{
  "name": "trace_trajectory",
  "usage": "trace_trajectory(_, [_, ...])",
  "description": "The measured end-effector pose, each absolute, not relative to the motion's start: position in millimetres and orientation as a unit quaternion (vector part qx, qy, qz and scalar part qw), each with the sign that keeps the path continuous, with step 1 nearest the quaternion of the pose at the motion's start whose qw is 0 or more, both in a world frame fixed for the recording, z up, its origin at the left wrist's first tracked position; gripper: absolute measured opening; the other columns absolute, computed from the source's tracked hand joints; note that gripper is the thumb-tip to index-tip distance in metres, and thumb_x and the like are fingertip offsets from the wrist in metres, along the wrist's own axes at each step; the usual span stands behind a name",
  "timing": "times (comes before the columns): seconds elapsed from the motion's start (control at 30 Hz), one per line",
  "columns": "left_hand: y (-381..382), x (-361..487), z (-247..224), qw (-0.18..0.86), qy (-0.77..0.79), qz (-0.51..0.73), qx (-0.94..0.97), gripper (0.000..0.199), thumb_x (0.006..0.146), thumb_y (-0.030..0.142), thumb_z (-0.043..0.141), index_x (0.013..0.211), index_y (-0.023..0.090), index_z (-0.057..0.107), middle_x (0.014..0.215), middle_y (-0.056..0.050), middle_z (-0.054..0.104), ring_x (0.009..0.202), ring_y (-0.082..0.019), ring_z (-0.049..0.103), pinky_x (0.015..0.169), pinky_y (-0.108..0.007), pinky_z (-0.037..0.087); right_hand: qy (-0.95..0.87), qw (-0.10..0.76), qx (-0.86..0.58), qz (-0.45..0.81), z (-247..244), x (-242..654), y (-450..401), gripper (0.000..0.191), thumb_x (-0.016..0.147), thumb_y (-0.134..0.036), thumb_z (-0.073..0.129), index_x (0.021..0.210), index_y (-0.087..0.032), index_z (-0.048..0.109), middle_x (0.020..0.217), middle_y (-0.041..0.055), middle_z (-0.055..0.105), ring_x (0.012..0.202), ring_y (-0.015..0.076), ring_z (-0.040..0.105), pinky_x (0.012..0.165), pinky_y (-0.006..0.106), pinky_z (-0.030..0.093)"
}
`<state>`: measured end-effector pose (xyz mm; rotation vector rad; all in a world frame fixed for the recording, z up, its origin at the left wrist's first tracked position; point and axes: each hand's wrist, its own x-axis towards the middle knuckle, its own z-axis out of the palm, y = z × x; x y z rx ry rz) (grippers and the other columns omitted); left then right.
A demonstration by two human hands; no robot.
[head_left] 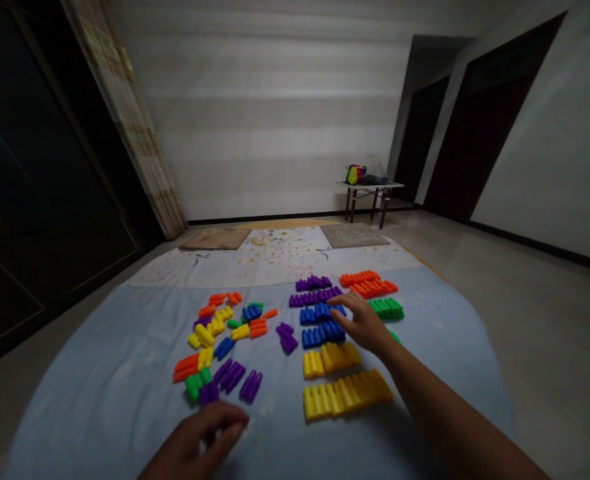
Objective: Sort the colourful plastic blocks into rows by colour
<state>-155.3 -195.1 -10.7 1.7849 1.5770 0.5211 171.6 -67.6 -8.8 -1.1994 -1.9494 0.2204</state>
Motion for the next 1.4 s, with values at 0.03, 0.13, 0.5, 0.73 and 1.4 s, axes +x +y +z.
trace_trajectory(0.03, [-179.7,-143.1,-7.9,0.336,0.595,0.210,0.699,0.030,0.078,0.047,0.047,0.092,0.027,0.064,0.098,0.000,0.064,0.092,-0.019,0.057,0.082,-0.031,0.047,-0.765,0.417,-0.484,0.083,-11.4,176.8,-68.5,0.018,0.080,-0.027,0.052,0.093,-0.021,0.064,0.092,0.0046,0.066,0.091,0.0190,0.056,0.086,0.037,0.040])
trace_trajectory(0.13, [-135.7,-107.0,-6.2,0.283,0.602,0.231,0.710,0.035,0.079,0.046,0.043,0.098,0.023,0.061,0.099,-0.003,0.063,0.086,-0.018,0.057,0.078,-0.031,0.046,-0.735,0.445,-0.508,0.066,-23.0,191.9,-69.6,0.017,0.080,-0.027,0.051,0.090,-0.021,0.064,0.090,0.0048,0.066,0.089,0.0193,0.057,0.083,0.036,0.042])
trace_trajectory(0.5, [-71.6,-56.0,-37.7,0.131,0.608,0.151,0.768,0.040,0.075,0.043,0.049,0.108,0.022,0.056,0.113,-0.007,0.050,0.099,-0.019,0.053,0.083,-0.029,0.041,-0.699,0.459,-0.546,0.050,-50.4,213.2,-69.2,0.018,0.080,-0.024,0.049,0.088,-0.020,0.064,0.086,0.0052,0.065,0.086,0.0201,0.056,0.079,0.035,0.042])
trace_trajectory(0.73, [-71.4,-63.7,-33.2,0.102,0.618,0.088,0.775,0.036,0.069,0.020,0.049,0.105,0.024,0.053,0.118,-0.005,0.048,0.109,-0.018,0.047,0.092,-0.028,0.035,-0.707,0.446,-0.544,0.070,-56.0,216.2,-66.3,0.019,0.080,-0.024,0.048,0.088,-0.020,0.065,0.086,0.0055,0.066,0.088,0.0201,0.055,0.080,0.035,0.041])
trace_trajectory(1.4, [-75.4,-84.3,-28.2,0.174,0.644,0.076,0.741,0.040,0.068,0.025,0.049,0.107,0.018,0.052,0.115,-0.008,0.051,0.110,-0.021,0.047,0.092,-0.031,0.035,-0.724,0.431,-0.532,0.085,-54.3,215.6,-66.5,0.019,0.081,-0.025,0.047,0.089,-0.020,0.064,0.086,0.0050,0.065,0.087,0.0199,0.055,0.080,0.036,0.041])
